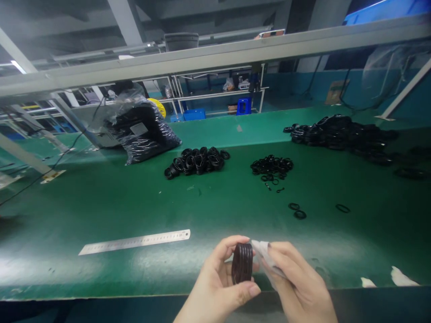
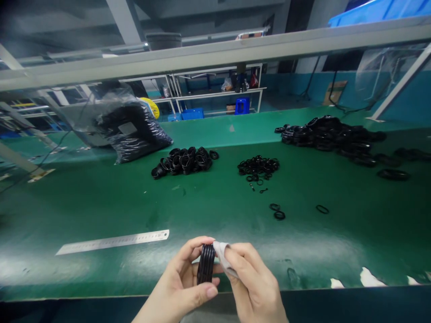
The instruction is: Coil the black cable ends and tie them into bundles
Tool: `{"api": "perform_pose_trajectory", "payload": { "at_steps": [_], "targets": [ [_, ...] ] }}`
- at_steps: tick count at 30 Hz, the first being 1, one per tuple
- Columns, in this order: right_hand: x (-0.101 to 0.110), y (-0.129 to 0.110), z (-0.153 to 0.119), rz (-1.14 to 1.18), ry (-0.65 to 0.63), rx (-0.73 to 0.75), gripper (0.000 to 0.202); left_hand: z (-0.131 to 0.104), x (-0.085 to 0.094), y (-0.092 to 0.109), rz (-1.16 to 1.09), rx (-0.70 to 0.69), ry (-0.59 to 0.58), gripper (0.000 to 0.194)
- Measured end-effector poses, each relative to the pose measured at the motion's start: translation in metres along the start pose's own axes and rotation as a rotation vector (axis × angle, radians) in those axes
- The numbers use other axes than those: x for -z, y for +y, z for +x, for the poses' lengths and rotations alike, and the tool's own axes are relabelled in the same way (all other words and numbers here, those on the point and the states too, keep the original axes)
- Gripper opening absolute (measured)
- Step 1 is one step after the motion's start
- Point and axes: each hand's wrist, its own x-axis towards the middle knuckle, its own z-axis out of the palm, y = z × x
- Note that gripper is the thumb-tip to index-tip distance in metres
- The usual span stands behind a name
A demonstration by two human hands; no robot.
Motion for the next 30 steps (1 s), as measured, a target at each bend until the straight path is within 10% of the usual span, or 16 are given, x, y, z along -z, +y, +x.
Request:
{"api": "perform_pose_trajectory", "payload": {
  "at_steps": [14,30],
  "targets": [
    [0.022,-0.002,0.015,-0.476,-0.199,0.607,0.028,0.002,-0.003,0.003,0.056,0.024,0.087,0.057],
    [0.028,0.004,0.018,-0.459,-0.197,0.388,0.03,0.0,-0.009,0.004,0.07,0.107,0.08,0.066]
  ]
}}
